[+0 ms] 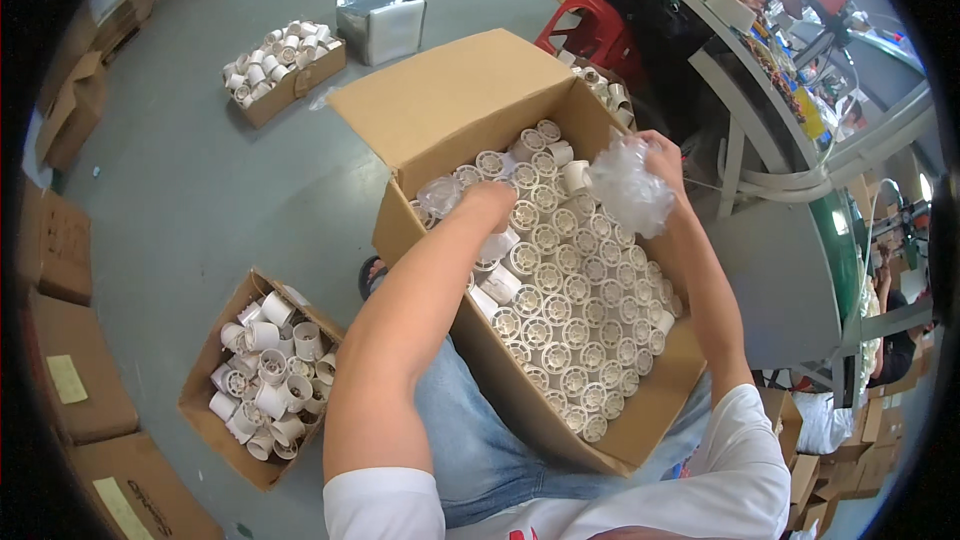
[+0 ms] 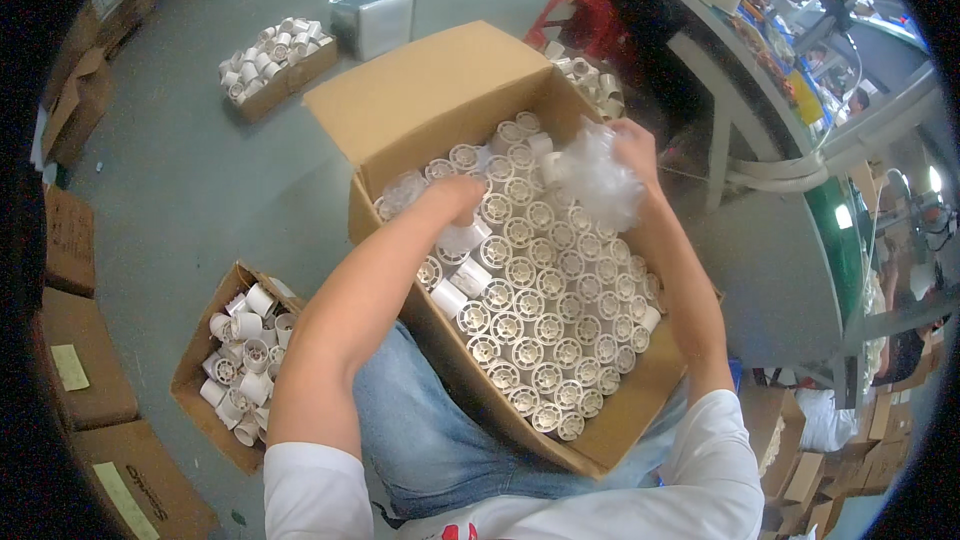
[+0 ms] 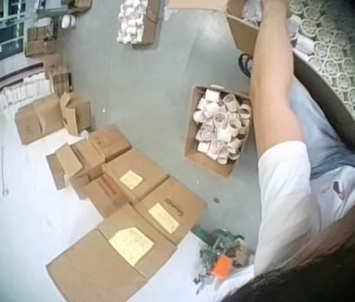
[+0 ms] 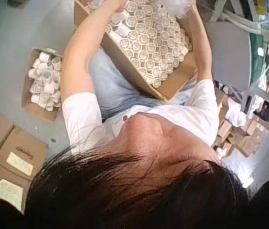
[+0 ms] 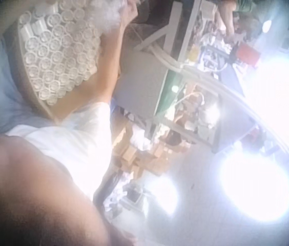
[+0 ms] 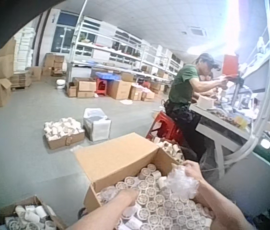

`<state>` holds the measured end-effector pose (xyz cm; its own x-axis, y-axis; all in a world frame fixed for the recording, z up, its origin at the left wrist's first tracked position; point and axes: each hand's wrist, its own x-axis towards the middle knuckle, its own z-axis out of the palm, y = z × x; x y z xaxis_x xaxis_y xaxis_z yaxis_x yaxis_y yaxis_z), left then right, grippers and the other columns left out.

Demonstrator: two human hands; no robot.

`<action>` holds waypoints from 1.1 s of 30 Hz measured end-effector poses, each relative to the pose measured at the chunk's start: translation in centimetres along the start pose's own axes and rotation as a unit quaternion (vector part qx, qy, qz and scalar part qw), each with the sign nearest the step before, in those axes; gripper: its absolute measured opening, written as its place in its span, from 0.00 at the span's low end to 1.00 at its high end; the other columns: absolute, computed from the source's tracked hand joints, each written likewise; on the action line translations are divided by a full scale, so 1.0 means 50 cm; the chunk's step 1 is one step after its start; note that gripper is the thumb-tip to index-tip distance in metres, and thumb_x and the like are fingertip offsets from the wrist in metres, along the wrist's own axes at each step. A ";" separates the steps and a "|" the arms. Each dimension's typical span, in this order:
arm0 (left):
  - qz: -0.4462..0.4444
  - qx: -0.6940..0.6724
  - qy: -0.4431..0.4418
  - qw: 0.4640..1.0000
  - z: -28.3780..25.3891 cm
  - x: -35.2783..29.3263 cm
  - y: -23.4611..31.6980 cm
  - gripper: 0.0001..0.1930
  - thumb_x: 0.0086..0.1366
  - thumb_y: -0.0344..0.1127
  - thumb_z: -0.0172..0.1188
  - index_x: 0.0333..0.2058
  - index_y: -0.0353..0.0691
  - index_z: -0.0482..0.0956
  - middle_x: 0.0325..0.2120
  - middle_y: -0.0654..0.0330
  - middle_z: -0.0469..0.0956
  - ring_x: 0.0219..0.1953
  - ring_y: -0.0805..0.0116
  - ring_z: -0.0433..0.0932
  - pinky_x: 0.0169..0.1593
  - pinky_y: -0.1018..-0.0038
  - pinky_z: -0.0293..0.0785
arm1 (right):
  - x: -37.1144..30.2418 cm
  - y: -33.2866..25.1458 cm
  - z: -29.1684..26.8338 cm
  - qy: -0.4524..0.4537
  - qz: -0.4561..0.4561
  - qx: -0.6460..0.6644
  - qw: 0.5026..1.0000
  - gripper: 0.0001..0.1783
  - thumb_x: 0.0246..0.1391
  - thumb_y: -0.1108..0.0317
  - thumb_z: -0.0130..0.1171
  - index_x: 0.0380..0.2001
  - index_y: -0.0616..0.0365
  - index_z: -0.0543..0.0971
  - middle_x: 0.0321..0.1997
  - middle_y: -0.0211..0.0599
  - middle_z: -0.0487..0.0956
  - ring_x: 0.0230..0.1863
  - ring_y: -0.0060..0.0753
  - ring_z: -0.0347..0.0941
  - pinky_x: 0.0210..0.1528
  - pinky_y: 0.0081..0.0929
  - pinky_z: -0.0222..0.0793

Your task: The recorder is assembling small electronic components by placing them into plastic housings while sitting on the floor of a factory.

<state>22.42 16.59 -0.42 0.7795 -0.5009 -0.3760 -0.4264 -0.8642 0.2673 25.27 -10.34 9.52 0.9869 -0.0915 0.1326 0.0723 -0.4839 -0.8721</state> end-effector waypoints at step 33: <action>0.214 -0.760 -0.010 0.613 -0.106 -0.063 0.455 0.26 0.68 0.51 0.44 0.56 0.37 0.64 0.51 0.57 0.70 0.52 0.64 0.71 0.57 0.67 0.66 | -0.294 0.067 -0.137 -0.028 0.050 0.390 0.919 0.20 0.43 0.74 0.60 0.44 0.67 0.76 0.40 0.39 0.80 0.40 0.33 0.78 0.45 0.27 0.73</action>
<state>12.68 -1.22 11.53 0.7329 -0.6802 0.0093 0.3440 0.3824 0.8576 10.00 -16.56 7.88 0.9985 -0.0458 0.0289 0.0413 0.2981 -0.9536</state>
